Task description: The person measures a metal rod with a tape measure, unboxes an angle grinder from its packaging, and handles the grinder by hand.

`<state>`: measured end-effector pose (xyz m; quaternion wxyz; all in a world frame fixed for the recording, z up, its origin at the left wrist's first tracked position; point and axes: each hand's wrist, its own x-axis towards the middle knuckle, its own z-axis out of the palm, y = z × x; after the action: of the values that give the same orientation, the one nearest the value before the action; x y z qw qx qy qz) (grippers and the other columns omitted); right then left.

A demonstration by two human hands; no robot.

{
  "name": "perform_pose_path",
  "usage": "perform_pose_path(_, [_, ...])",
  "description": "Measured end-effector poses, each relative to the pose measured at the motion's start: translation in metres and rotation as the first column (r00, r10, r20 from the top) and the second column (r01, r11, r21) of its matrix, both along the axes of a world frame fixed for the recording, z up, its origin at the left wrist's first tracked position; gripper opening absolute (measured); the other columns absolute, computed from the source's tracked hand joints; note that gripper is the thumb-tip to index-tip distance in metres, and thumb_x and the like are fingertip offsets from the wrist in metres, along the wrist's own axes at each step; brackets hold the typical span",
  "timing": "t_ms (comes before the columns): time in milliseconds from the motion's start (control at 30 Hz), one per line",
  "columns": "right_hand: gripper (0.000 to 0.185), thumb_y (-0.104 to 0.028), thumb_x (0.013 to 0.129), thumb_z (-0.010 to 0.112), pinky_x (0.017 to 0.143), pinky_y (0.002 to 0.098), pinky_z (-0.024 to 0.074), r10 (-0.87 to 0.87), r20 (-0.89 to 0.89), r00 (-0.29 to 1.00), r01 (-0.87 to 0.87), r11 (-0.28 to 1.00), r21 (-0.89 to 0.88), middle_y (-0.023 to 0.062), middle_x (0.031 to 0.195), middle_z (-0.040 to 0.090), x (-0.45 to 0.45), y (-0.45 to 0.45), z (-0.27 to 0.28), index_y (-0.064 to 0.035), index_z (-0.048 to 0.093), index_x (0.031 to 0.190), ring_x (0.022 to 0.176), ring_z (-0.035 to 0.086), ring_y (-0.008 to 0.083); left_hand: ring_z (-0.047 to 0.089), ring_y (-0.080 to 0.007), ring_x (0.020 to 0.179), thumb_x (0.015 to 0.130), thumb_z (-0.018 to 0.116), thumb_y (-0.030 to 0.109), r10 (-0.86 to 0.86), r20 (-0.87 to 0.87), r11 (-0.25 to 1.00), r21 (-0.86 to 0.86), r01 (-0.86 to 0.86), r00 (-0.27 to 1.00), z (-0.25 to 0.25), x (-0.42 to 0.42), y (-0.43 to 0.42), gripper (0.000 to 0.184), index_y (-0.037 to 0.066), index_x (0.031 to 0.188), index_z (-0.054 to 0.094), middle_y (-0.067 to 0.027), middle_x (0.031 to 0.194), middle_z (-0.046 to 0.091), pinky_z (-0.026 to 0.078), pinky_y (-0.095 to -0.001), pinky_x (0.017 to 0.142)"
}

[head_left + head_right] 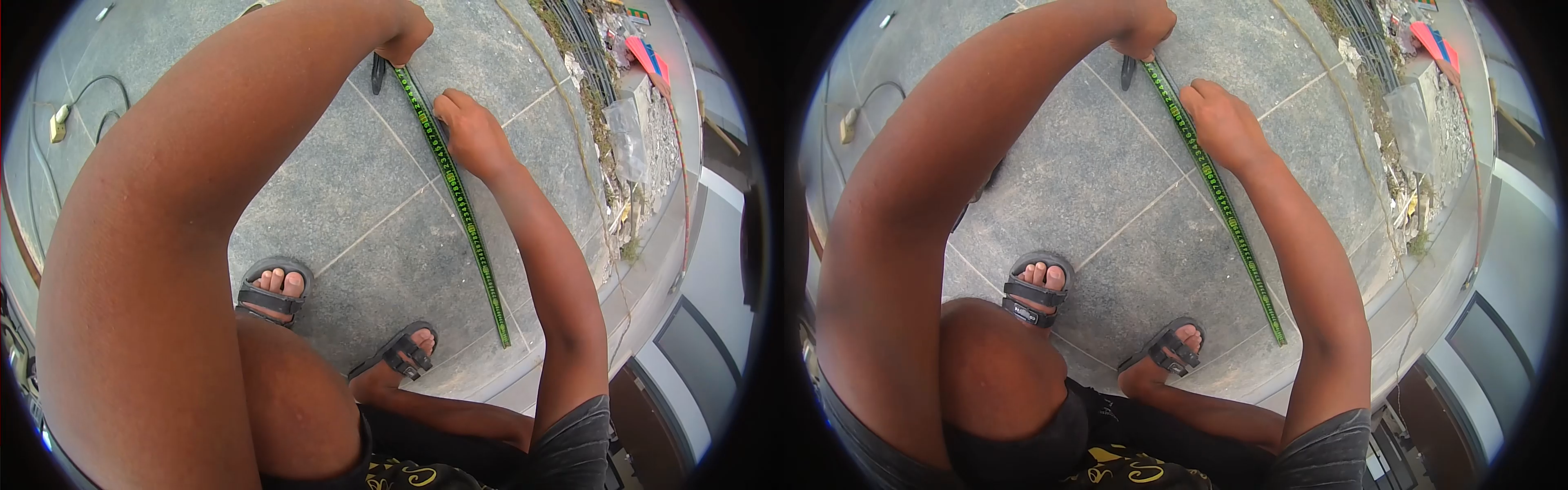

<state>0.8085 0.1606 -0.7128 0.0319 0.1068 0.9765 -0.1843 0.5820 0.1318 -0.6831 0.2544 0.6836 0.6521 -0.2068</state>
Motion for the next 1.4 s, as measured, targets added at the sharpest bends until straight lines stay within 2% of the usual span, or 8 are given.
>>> perform_pose_path(300, [0.008,-0.003,0.082,0.055,0.071,0.0470,0.0525,0.092,-0.019,0.996,-0.090,0.990,0.109,0.0123,0.091,0.058,-0.001,0.004,-0.003,-0.0052,0.053,0.090,0.090,0.062,0.0350,0.070,-0.0324,0.092,0.072,0.074,0.022,-0.008,-0.006,1.000,0.011,0.008,1.000,-0.008,0.000,0.001,0.029,0.004,0.094,0.077,-0.0181,0.099,0.074,0.055,-0.0419,0.080])
perform_pose_path(367, [0.009,-0.004,0.083,0.055,0.073,0.0461,0.0527,-0.047,0.050,0.998,0.038,0.985,0.169,0.0120,0.092,0.059,0.002,0.019,-0.002,-0.0057,0.053,0.091,0.091,0.062,0.0345,0.070,-0.0324,0.092,0.071,0.074,0.022,-0.026,0.005,0.999,-0.024,0.026,1.000,-0.010,-0.003,0.004,0.029,0.005,0.094,0.077,-0.0183,0.099,0.074,0.055,-0.0420,0.080])
perform_pose_path(600, [0.008,-0.007,0.085,0.053,0.078,0.0449,0.0524,-0.010,0.017,1.000,0.009,0.997,0.076,0.0109,0.091,0.061,0.002,-0.002,0.002,-0.0057,0.052,0.093,0.094,0.062,0.0333,0.070,-0.0327,0.092,0.070,0.073,0.022,-0.009,0.020,1.000,-0.020,0.010,1.000,-0.007,-0.003,0.003,0.029,0.004,0.093,0.077,-0.0186,0.099,0.073,0.056,-0.0419,0.080])
perform_pose_path(867, [0.007,-0.010,0.088,0.053,0.075,0.0425,0.0547,0.115,0.074,0.991,-0.124,0.983,0.132,0.0097,0.090,0.064,-0.008,-0.008,0.006,-0.0073,0.054,0.094,0.093,0.064,0.0291,0.070,-0.0319,0.093,0.074,0.075,0.025,-0.008,0.006,1.000,-0.007,0.008,1.000,-0.005,-0.001,0.002,0.030,0.004,0.094,0.077,-0.0188,0.099,0.073,0.055,-0.0414,0.080])
perform_pose_path(967, [0.006,-0.010,0.087,0.054,0.075,0.0423,0.0554,0.074,0.122,0.990,-0.093,0.983,0.158,0.0086,0.088,0.065,-0.013,-0.010,0.006,-0.0077,0.056,0.093,0.091,0.065,0.0288,0.070,-0.0321,0.092,0.075,0.074,0.026,-0.017,-0.017,0.999,-0.032,0.017,1.000,-0.005,0.001,0.004,0.030,0.003,0.094,0.077,-0.0189,0.098,0.073,0.055,-0.0413,0.080])
perform_pose_path(1300, [0.005,-0.010,0.087,0.055,0.073,0.0424,0.0557,0.185,0.074,0.980,-0.197,0.953,0.229,0.0082,0.087,0.065,-0.007,0.014,-0.002,-0.0088,0.058,0.091,0.091,0.066,0.0290,0.069,-0.0324,0.093,0.076,0.074,0.028,-0.007,-0.028,1.000,0.016,0.007,1.000,-0.005,0.001,0.003,0.030,0.003,0.094,0.077,-0.0187,0.099,0.073,0.054,-0.0416,0.081])
perform_pose_path(1367, [0.006,-0.008,0.087,0.053,0.073,0.0429,0.0551,-0.049,0.158,0.986,-0.012,0.931,0.364,0.0093,0.088,0.065,0.005,0.051,0.001,-0.0085,0.056,0.093,0.090,0.065,0.0301,0.069,-0.0325,0.093,0.076,0.074,0.028,0.002,0.007,0.998,-0.069,-0.001,1.000,-0.002,0.000,0.005,0.031,0.003,0.094,0.077,-0.0185,0.100,0.073,0.054,-0.0416,0.082])
perform_pose_path(1400, [0.006,-0.008,0.087,0.053,0.073,0.0429,0.0551,-0.044,0.162,0.986,-0.018,0.930,0.366,0.0093,0.088,0.065,0.006,0.049,0.003,-0.0085,0.056,0.093,0.090,0.065,0.0301,0.069,-0.0325,0.093,0.076,0.074,0.028,0.007,0.011,0.998,-0.067,-0.006,1.000,-0.004,-0.001,0.004,0.031,0.003,0.094,0.077,-0.0185,0.100,0.073,0.054,-0.0416,0.082])
